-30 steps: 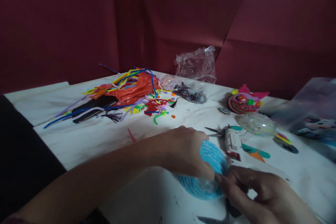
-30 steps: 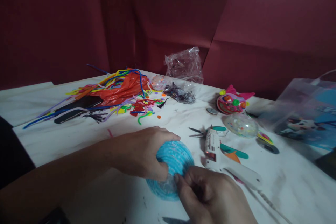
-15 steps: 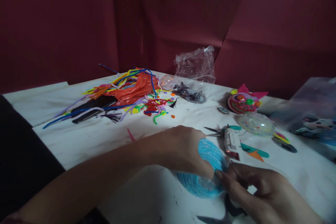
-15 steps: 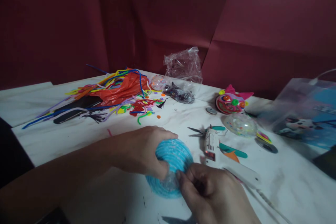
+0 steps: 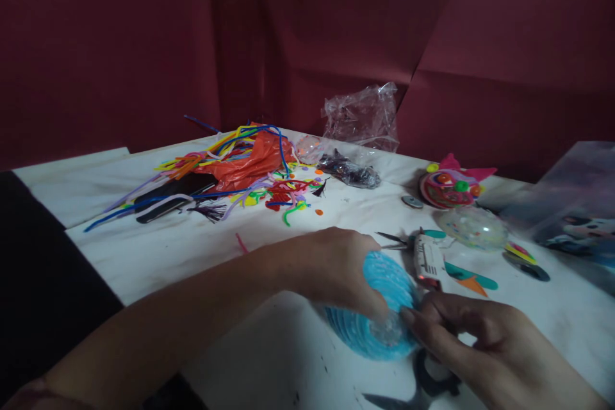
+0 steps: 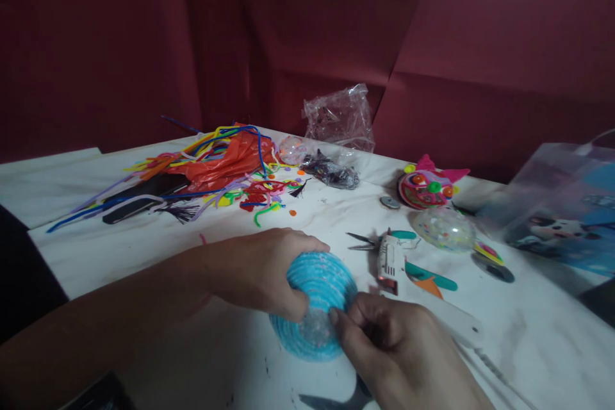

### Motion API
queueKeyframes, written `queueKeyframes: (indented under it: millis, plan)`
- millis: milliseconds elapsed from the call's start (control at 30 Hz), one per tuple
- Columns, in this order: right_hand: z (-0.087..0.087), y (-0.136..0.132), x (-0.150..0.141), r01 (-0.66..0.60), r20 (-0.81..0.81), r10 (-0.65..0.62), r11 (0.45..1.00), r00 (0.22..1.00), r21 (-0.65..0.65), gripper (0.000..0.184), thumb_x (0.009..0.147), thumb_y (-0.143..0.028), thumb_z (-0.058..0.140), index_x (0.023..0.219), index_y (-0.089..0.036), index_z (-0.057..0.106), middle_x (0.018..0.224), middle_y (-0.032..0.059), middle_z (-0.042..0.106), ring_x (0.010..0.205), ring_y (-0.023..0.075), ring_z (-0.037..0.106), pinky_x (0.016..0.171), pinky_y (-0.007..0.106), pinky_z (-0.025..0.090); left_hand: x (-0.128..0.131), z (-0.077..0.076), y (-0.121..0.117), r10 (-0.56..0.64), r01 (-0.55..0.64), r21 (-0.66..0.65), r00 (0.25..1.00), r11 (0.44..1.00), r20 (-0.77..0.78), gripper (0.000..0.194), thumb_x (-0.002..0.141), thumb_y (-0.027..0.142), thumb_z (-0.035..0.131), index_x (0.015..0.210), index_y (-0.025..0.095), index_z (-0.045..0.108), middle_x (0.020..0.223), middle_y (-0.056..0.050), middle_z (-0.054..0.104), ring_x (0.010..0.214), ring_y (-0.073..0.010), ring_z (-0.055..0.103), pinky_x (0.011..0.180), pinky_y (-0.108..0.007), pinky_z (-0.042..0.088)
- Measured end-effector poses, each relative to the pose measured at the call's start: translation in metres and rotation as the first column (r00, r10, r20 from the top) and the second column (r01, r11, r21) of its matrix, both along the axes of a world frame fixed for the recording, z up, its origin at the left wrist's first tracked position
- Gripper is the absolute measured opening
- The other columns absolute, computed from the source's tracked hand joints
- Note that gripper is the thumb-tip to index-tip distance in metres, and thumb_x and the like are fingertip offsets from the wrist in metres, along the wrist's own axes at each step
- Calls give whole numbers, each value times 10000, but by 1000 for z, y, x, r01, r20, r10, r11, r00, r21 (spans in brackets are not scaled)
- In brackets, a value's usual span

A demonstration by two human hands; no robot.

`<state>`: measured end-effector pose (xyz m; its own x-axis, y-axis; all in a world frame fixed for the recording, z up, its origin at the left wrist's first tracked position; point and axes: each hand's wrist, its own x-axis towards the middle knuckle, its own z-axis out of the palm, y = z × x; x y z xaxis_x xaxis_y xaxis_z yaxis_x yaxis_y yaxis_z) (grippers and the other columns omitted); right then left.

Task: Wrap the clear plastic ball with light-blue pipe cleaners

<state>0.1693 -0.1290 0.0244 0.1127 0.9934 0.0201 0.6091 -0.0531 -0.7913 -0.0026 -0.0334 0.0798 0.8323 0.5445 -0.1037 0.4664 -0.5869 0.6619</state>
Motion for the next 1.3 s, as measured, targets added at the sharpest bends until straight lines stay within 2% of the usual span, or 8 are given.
queueKeyframes:
  millis: [267,467,633,733,867,1000,1167,1300]
  plan:
    - [-4,0,6,3,23,-3,1000,1000,5,414,760,-544,479,519,-209,473,510,-24,408,484,140,376,435,247,276,2,-1,-3,54,-52,61,998,997,-29,445,584,397,633,967,178,576,908,-57,618,802,-219,564,661,-313,466]
    - [-2,5,12,-66,44,66,998,997,16,406,806,-511,480,563,-194,549,523,-4,477,476,142,436,410,222,333,4,-4,-4,118,-115,76,992,990,-44,471,572,424,623,970,175,583,950,-77,629,852,-248,577,716,-342,472]
    - [-1,12,21,-172,109,172,985,979,-10,390,845,-477,455,599,-196,568,530,0,503,480,151,477,415,214,368,6,-3,-4,150,-145,62,986,987,-70,596,582,452,601,1109,179,540,1059,-91,612,943,-273,564,774,-374,470]
    - [-1,14,23,-182,92,183,983,979,-17,330,831,-426,487,600,-200,555,533,-5,510,494,154,486,430,212,376,5,-2,-4,167,-161,70,981,984,-96,662,586,487,586,1165,178,498,1128,-107,578,1002,-289,539,813,-400,457]
    - [3,16,20,-191,-9,191,976,982,-105,331,790,-459,523,593,-193,516,526,-25,444,479,134,409,428,213,326,5,-1,-6,167,-158,79,979,984,-120,628,583,479,591,1133,191,491,1115,-102,563,1030,-302,511,799,-398,455]
    - [4,15,20,-201,-99,185,962,978,-184,357,764,-501,540,601,-189,478,537,-37,388,488,124,347,435,218,275,3,1,-6,150,-143,78,983,987,-102,592,573,462,599,1085,179,509,1030,-92,586,957,-287,537,726,-367,463]
    - [-1,12,25,-203,-81,190,959,978,-200,380,779,-531,519,613,-193,470,544,-36,377,493,127,343,442,223,274,-1,8,-2,83,-89,-76,993,993,-82,451,641,434,576,1003,164,573,912,-42,622,812,-201,578,662,-298,466]
    - [-4,16,29,-187,-64,179,966,982,-177,401,793,-530,525,587,-191,467,548,-32,391,510,132,362,451,218,304,-5,7,4,-32,28,-102,999,994,-33,382,650,369,609,970,161,599,917,-30,627,845,-191,582,714,-290,464]
